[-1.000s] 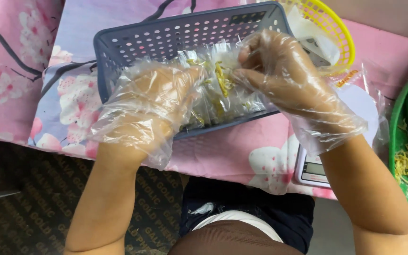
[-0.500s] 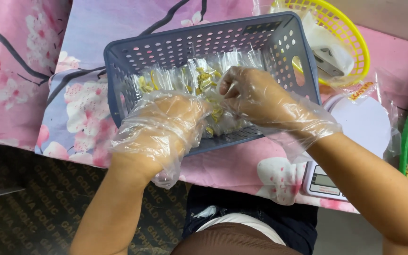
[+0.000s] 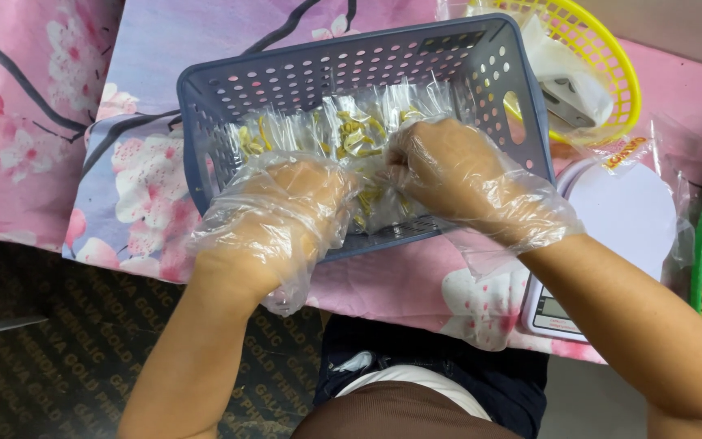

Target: The person repeatedly scoops dried yellow food items from a green plate into small clear plastic bags, seals each bag, and places it into a blue basket. A digital scale and a yellow basket are present on the table but not actively used during the clip.

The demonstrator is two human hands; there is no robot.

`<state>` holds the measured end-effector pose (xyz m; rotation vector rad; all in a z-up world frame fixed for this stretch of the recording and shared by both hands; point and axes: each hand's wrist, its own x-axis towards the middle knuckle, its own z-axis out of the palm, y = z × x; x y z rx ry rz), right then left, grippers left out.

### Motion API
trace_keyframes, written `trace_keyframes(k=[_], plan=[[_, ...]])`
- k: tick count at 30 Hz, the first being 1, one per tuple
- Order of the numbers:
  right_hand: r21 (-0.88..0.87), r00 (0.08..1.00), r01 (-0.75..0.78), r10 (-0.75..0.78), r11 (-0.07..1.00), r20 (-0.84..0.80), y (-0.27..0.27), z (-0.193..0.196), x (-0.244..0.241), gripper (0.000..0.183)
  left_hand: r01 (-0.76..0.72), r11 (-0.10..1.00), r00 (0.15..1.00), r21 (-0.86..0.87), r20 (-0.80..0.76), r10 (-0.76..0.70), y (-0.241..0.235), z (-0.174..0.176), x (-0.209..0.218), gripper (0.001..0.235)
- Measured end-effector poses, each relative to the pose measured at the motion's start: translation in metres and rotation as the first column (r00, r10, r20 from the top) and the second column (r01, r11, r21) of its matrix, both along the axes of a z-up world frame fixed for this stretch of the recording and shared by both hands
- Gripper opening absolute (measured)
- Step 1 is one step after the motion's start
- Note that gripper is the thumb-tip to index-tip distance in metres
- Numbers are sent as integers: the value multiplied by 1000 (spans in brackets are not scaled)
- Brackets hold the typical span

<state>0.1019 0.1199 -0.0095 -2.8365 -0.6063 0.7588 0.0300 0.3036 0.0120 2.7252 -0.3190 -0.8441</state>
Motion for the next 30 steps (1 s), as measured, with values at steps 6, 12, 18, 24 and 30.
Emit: trace_keyframes(k=[6,12,18,24,30], plan=[[60,998,17,-21,998,64,-10,2,0,23,-298,954,932,-23,-222,286,-9,35,2,37],[425,955,-183,57,886,292,-24,25,-15,17,-37,965,909,-258,393,140,5,-24,-13,48],[442,904,-210,2,872,427,-49,48,-24,11,161,962,715,-222,698,42,-25,-10,-1,33],[552,842,-276,-79,787,534,-121,52,-15,5,194,957,687,-217,726,25,-64,-6,7,35],[379,660,-203,-160,903,734,-207,11,25,15,222,951,670,-214,742,11,-101,-8,13,37]])
